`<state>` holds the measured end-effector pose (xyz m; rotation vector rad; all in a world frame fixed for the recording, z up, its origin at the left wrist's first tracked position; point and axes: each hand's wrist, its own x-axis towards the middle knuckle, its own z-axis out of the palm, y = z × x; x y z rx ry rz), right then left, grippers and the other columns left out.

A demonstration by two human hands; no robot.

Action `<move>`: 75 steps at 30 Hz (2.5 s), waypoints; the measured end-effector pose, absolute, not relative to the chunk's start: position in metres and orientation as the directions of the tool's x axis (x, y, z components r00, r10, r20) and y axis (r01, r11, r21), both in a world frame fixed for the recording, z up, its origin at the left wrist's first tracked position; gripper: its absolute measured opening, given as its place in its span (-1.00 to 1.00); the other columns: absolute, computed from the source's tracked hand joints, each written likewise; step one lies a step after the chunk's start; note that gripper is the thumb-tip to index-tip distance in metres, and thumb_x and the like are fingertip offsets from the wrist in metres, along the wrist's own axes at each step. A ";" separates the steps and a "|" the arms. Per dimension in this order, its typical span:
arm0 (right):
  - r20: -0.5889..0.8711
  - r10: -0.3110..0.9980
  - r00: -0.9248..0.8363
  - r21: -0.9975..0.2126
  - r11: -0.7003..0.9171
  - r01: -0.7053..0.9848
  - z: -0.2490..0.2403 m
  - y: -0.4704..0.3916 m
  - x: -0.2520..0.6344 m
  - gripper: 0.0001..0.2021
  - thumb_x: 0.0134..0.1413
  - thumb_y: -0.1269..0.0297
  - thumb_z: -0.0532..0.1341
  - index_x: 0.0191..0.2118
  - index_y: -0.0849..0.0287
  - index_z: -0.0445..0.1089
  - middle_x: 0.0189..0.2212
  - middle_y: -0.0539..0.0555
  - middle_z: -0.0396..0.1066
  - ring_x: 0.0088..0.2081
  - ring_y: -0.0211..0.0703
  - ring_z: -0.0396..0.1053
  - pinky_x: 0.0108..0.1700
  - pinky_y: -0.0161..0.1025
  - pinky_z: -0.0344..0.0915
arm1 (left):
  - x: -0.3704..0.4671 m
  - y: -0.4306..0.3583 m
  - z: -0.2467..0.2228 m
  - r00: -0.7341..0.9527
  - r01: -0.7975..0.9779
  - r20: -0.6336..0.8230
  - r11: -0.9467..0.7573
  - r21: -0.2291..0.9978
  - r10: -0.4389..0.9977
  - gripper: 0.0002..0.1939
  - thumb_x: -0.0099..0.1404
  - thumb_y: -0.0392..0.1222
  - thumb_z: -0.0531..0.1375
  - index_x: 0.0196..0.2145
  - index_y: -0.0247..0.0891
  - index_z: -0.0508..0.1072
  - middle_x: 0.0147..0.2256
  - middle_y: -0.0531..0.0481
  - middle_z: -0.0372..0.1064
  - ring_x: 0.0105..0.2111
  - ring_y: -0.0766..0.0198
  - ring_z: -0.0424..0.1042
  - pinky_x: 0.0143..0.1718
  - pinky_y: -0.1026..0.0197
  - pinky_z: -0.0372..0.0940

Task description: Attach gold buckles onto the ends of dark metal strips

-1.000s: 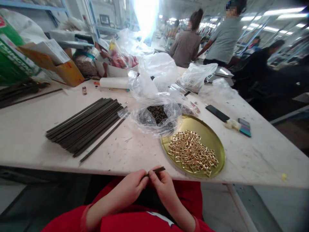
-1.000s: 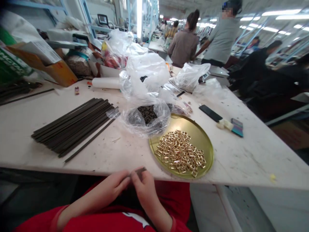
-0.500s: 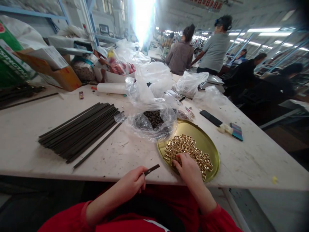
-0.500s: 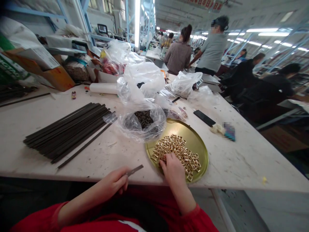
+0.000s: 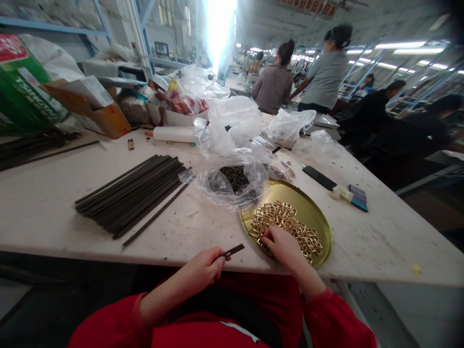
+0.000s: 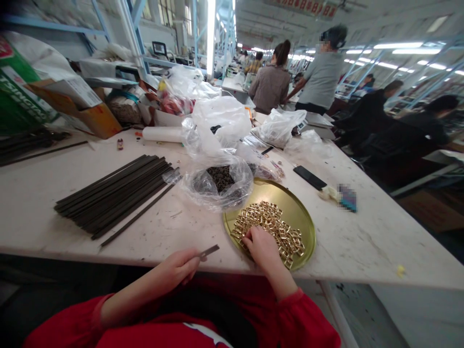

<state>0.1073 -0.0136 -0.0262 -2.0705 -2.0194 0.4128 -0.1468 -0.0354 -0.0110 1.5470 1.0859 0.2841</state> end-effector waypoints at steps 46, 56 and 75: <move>-0.363 0.909 -0.204 -0.917 -0.388 -0.093 -0.015 -0.052 0.005 -0.66 -0.21 0.03 0.31 -0.36 0.18 0.35 -0.55 -0.07 0.29 -0.55 -0.34 0.15 -0.48 -0.35 0.12 | -0.151 -0.022 0.006 0.435 0.516 -0.401 0.142 0.845 0.806 -0.77 0.16 -0.10 -0.02 -0.49 -0.30 0.30 -0.57 0.12 0.16 -0.53 0.35 0.16 -0.49 0.31 0.05; -0.339 0.923 -0.184 -0.930 -0.358 -0.084 -0.016 -0.053 0.001 -0.61 -0.21 -0.03 0.29 -0.32 0.16 0.34 -0.53 -0.05 0.26 -0.55 -0.33 0.12 -0.51 -0.36 0.10 | -0.151 -0.020 -0.002 0.441 0.545 -0.352 0.066 0.836 0.825 -0.73 0.18 -0.06 -0.02 -0.49 -0.30 0.29 -0.53 0.09 0.20 -0.49 0.33 0.17 -0.49 0.31 0.03; -0.372 0.928 -0.022 -0.876 -0.358 -0.323 -0.020 -0.051 0.009 -0.64 -0.18 0.16 0.34 -0.19 0.12 0.39 -0.48 -0.09 0.32 -0.50 -0.38 0.27 -0.39 -0.37 0.30 | -0.165 -0.021 -0.009 0.426 0.388 -0.386 0.220 0.895 0.819 -0.72 0.25 -0.11 -0.11 -0.28 -0.30 0.30 -0.68 0.20 0.04 -0.66 0.39 0.07 -0.62 0.35 0.02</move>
